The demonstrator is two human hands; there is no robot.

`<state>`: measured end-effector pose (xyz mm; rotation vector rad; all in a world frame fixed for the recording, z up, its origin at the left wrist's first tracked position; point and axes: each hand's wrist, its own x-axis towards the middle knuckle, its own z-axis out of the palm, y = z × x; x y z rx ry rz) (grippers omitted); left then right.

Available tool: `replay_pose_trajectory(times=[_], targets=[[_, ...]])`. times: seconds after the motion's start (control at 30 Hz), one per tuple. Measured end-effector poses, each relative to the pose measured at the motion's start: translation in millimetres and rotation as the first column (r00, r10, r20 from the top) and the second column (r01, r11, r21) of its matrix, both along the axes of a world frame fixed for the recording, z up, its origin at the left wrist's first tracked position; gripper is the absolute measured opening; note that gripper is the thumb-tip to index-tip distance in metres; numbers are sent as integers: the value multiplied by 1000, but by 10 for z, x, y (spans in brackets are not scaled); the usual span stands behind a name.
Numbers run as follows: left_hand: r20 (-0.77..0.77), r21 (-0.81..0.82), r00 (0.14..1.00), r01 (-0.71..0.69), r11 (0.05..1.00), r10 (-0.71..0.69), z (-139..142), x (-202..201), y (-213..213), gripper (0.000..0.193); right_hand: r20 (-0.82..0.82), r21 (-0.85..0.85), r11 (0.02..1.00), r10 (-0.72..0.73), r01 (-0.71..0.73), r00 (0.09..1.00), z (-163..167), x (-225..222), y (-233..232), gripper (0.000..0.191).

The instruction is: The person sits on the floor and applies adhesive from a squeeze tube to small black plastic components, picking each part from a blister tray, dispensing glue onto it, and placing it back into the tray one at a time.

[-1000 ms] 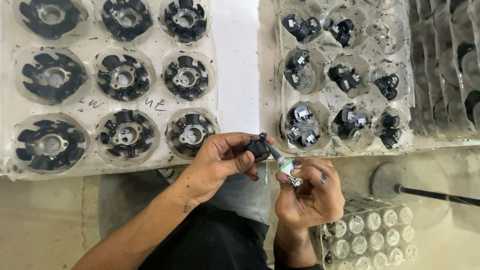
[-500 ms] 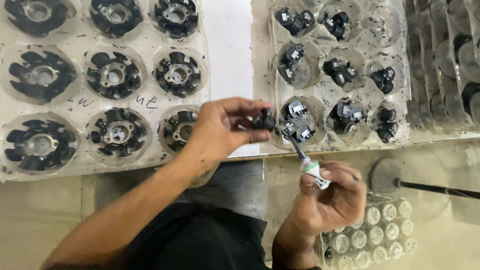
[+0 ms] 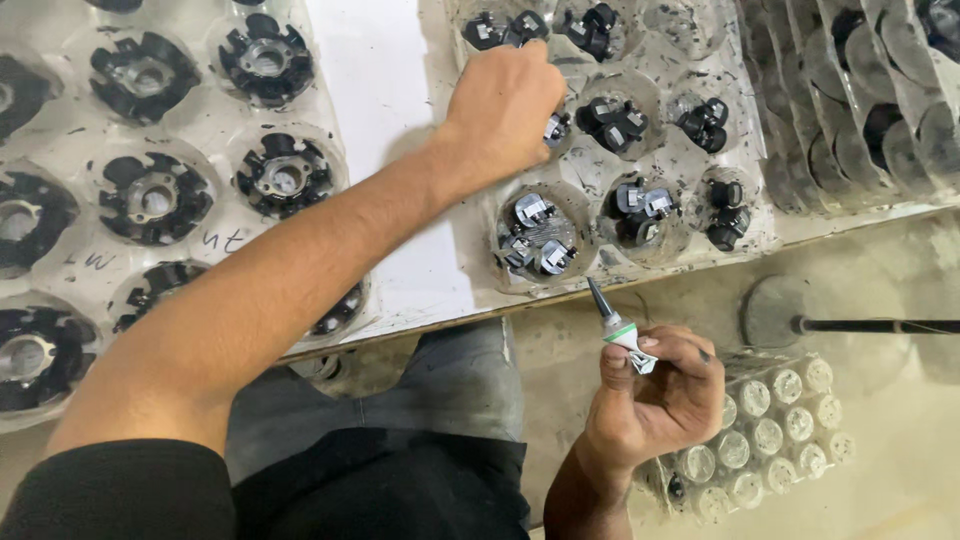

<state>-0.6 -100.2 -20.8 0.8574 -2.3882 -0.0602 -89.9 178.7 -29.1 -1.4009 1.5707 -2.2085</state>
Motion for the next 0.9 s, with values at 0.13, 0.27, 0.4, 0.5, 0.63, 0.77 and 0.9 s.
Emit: replay_pose_trajectory(times=[0.13,0.27,0.4,0.5,0.63,0.77,0.9], targets=[[197,153,980,-67,986,36,-155,-154,-44,26,1,29,999,-23,22,1000,-10,-107,0,29],[170,142,985,-14,990,-11,-153,-132,-18,17,33,33,999,-39,38,999,-66,-208,-1,30],[-44,15,975,219,976,-218,5,-230,164,26,79,-62,996,-52,57,995,-171,-319,-35,32],[-98,-8,900,426,905,-425,59,-479,436,34,171,-228,973,15,25,985,-234,-428,-41,32],[-1,49,808,589,807,-589,-44,-884,614,21,313,-323,945,46,61,949,-236,-554,94,34],[20,-46,792,611,791,-610,-219,-1152,565,15,321,-312,946,18,88,947,-235,-636,185,35],[86,-44,793,608,793,-603,-211,-1287,541,13,319,-296,951,7,93,948,-255,-651,195,38]])
